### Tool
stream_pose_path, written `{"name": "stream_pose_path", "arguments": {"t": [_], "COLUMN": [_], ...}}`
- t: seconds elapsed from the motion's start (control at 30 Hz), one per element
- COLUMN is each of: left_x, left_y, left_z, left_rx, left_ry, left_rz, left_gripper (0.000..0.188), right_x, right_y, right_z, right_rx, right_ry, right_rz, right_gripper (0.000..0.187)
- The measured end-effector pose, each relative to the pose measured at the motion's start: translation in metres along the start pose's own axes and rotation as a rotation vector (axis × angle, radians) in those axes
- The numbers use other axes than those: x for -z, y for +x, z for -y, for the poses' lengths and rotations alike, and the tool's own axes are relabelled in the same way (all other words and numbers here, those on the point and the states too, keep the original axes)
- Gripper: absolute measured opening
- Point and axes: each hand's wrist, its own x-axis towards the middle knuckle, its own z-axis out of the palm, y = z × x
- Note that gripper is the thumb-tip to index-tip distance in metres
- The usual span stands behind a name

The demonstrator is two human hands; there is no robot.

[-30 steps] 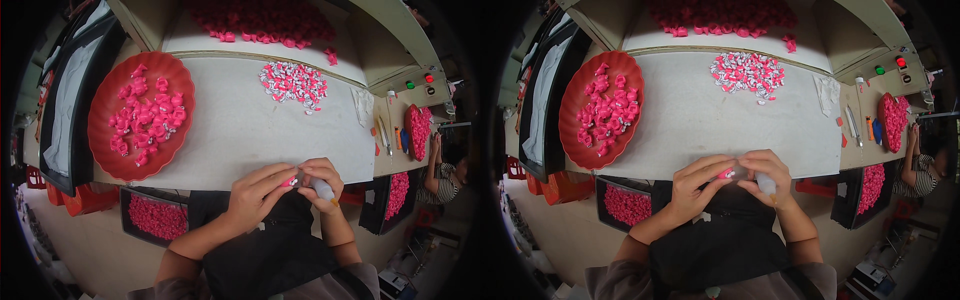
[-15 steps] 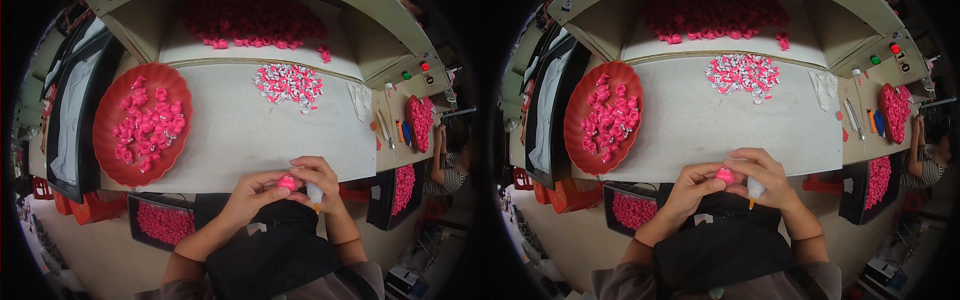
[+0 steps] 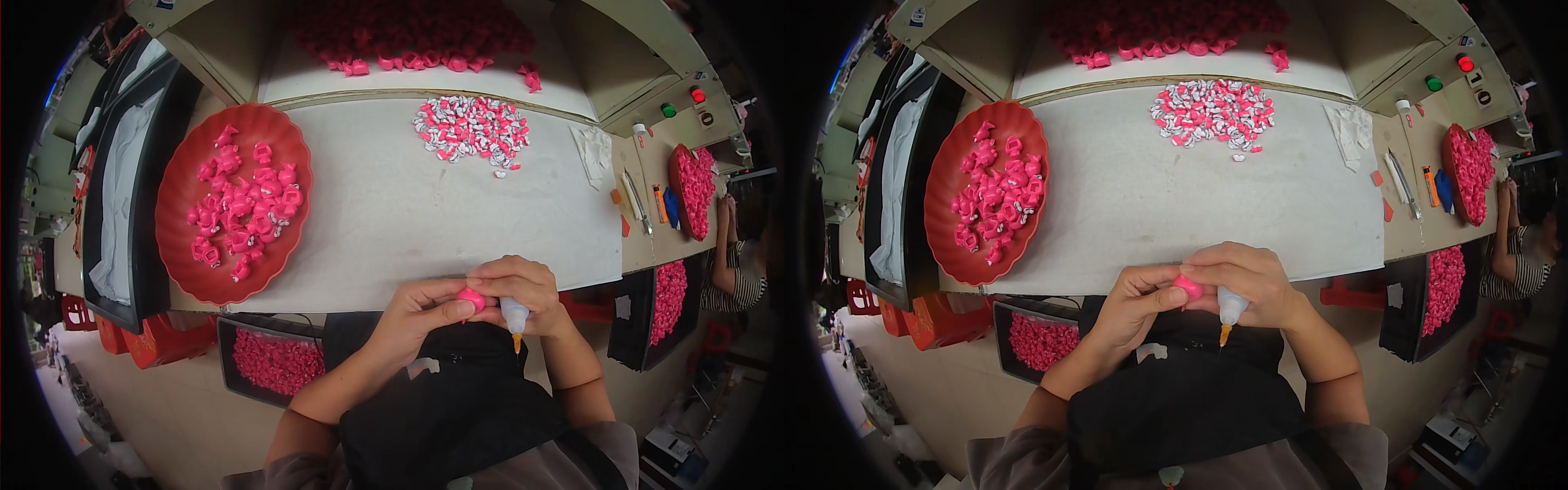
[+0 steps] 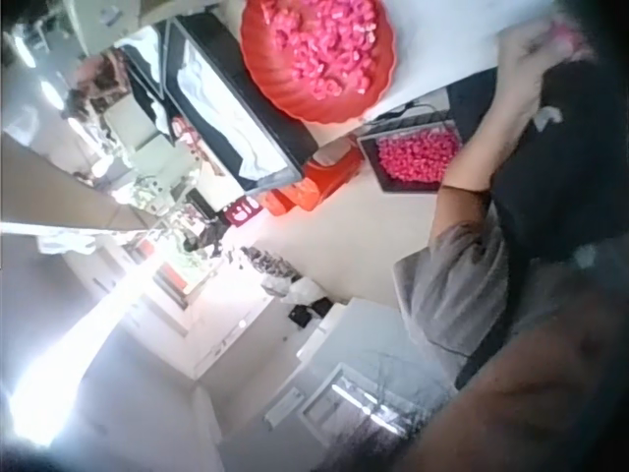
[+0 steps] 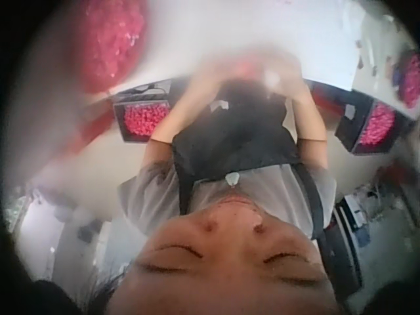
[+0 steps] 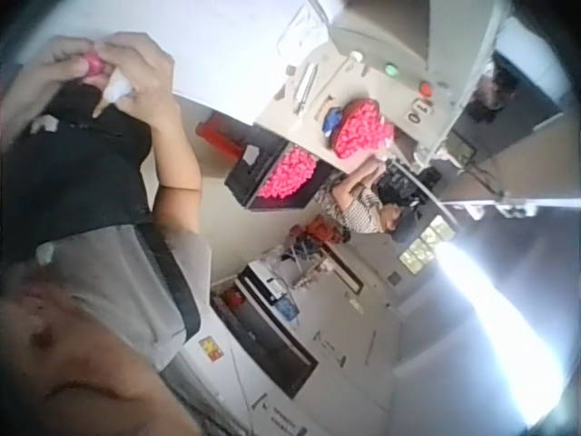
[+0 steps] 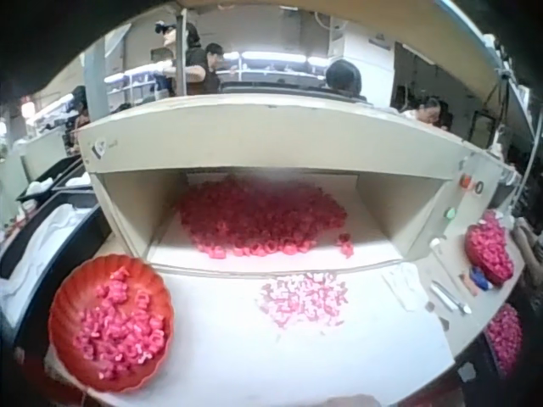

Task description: The person repeatedly picks up small pink plastic pieces and white candy-like pieces from a table. They use a small squeeze bottle to apply a clear liquid to the pink piece, then attach the white piece to it. The assembled items are placed into a red tray on the left.

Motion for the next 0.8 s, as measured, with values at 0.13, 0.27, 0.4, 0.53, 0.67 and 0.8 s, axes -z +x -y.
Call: {"name": "stream_pose_path", "arguments": {"t": [0.13, 0.27, 0.4, 0.53, 0.67, 0.8], "left_x": [0.007, 0.003, 0.016, 0.039, 0.035, 0.013], "left_y": [-0.003, -0.007, -0.025, -0.036, -0.022, 0.081], "left_z": [0.001, -0.001, -0.021, -0.099, -0.139, -0.163], "left_rx": [-0.005, 0.043, -0.113, -0.576, -0.707, -0.750], "left_ry": [-0.014, -0.082, 0.050, 0.869, 2.105, 2.081], "left_rz": [0.017, 0.014, -0.089, -0.669, -0.797, -0.342], "left_gripper": [0.028, 0.029, 0.023, 0.016, 0.041, 0.041], "right_x": [-0.002, -0.015, -0.022, -0.002, 0.024, 0.035], "right_y": [0.002, -0.004, 0.007, -0.008, -0.028, -0.046], "right_z": [0.001, -0.004, 0.014, 0.004, -0.013, -0.017], "right_rx": [-0.009, 0.026, -0.130, -0.210, -0.204, -0.297], "right_ry": [-0.038, -0.059, 0.037, 0.038, -0.012, 0.215], "right_rz": [0.018, -0.014, -0.009, -0.198, -0.312, -0.507], "right_gripper": [0.034, 0.037, 0.043, 0.042, 0.052, 0.050]}}
